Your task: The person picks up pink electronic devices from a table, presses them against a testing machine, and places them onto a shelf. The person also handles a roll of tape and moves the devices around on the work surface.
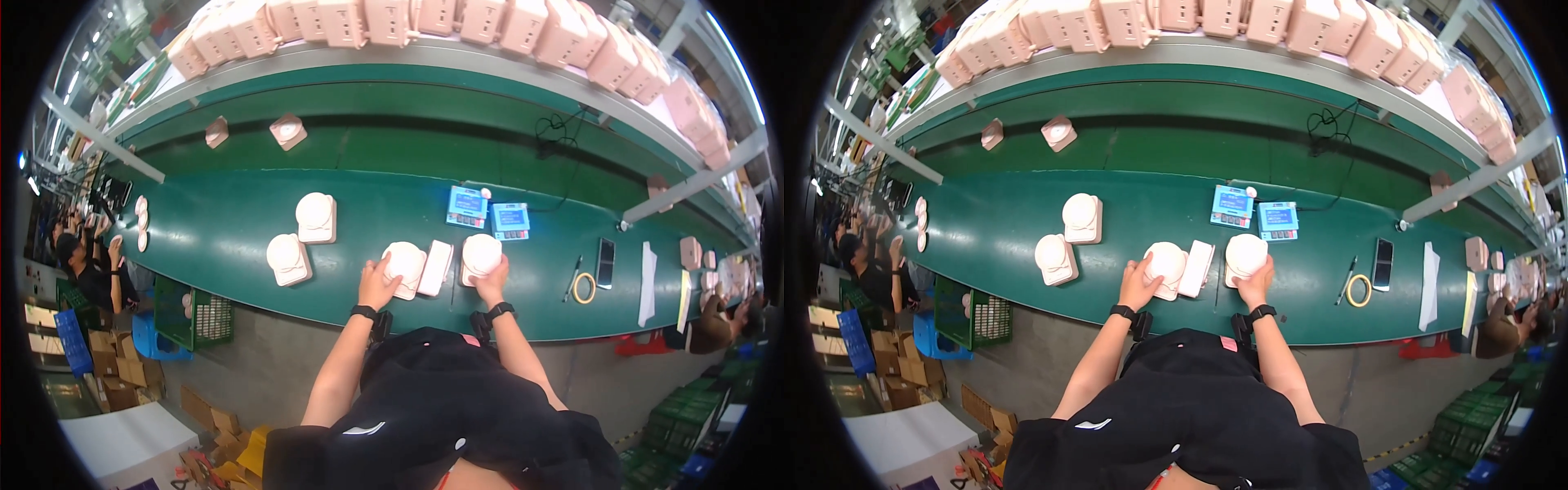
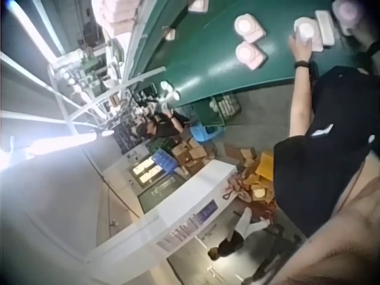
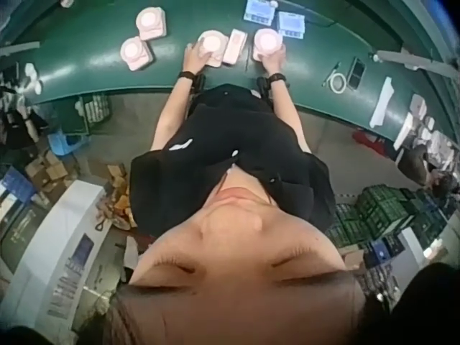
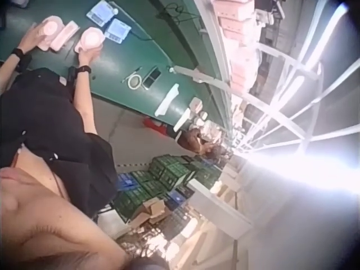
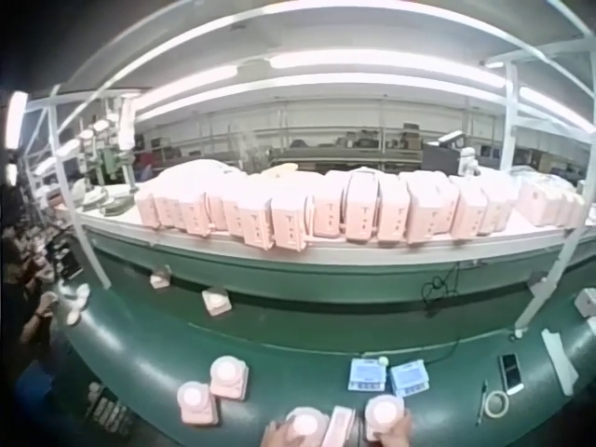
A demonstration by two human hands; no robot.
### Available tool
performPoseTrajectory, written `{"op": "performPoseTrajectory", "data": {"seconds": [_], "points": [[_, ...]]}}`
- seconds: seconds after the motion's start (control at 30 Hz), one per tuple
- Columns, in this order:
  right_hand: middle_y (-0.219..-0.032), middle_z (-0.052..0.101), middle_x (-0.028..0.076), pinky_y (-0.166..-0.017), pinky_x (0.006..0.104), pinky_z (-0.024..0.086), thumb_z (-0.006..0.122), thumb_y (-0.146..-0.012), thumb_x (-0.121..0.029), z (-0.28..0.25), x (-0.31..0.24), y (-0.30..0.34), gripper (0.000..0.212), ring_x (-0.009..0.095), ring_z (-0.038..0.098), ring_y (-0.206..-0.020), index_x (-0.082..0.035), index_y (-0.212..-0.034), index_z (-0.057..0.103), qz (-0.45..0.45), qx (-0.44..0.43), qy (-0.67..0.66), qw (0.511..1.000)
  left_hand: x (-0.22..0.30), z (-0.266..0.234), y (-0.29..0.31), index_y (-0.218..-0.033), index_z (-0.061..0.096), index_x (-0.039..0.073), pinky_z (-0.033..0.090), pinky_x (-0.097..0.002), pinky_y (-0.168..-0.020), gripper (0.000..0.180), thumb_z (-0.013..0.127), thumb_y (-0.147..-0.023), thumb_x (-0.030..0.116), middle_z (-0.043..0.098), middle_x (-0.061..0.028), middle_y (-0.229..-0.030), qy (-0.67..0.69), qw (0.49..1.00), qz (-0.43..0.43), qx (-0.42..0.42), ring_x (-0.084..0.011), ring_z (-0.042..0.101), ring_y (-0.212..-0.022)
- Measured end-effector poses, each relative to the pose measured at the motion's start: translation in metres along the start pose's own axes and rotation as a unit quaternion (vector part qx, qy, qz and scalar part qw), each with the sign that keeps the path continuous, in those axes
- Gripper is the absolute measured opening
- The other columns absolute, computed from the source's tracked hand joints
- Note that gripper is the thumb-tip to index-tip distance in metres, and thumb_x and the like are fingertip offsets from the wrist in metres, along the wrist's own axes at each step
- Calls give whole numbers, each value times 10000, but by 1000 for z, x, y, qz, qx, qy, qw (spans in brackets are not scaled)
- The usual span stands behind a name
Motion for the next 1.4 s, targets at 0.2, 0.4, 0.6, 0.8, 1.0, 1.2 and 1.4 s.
{"op": "performPoseTrajectory", "data": {"seconds": [0.2,0.4,0.6,0.8,1.0,1.2,1.4], "points": [[-1265,348,207,-1031,401,318,835,-470,-84,1,5,-1,1044,367,355,-1200,-23,-1319,231,-1,2,12,1000,-15,16,10,-1378,376,222,392,-427,-899,657,655,-794,331,481,-246,-1095,35,999,-31,-9,-386,470,-1012],[-1272,342,215,-1016,424,319,839,-508,-257,-1,-19,12,1062,381,345,-1203,-59,-1346,218,7,26,137,990,-19,17,9,-1398,334,246,369,-453,-924,666,639,-813,334,469,-268,-1118,41,998,-29,-22,-408,452,-1040],[-1286,342,197,-953,483,364,797,-560,-285,-11,-41,16,1061,390,370,-1182,-92,-1388,162,20,-38,171,984,-21,18,10,-1415,286,215,363,-455,-924,707,637,-815,345,468,-262,-1126,26,999,-23,-35,-410,447,-1041],[-1253,442,147,-949,404,394,640,-665,-117,-21,-2,1,797,297,484,-1097,-65,-1370,269,227,-278,-526,771,-25,18,9,-1422,181,80,335,-451,-950,787,630,-824,325,466,-251,-1169,56,998,-35,-21,-389,437,-1073],[-1229,481,152,-952,344,392,555,-695,-77,-27,23,2,684,269,473,-1133,-40,-1346,345,100,-299,-320,893,-22,17,7,-1419,175,75,325,-450,-963,783,622,-828,326,442,-257,-1229,32,996,-48,-63,-393,433,-1099],[-1255,447,226,-971,333,368,639,-710,-206,-29,-15,6,781,337,445,-1164,-31,-1383,283,-63,-173,-3,983,-23,13,3,-1358,307,49,377,-431,-938,711,655,-804,329,497,-252,-1162,35,997,-44,-59,-371,465,-1099],[-1360,285,270,-957,478,361,731,-659,-366,-18,-78,23,940,421,368,-1194,-83,-1405,235,-63,-67,80,993,-2,14,5,-1280,411,44,450,-412,-859,677,699,-758,364,543,-238,-1115,105,987,-64,-100,-354,548,-1029]]}}
Point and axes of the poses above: each hand's wrist, its own y-axis away from the middle knuckle, its own z-axis out of the palm, x = y × z, the point moved 2 cm from there along -y, towards the middle knuckle
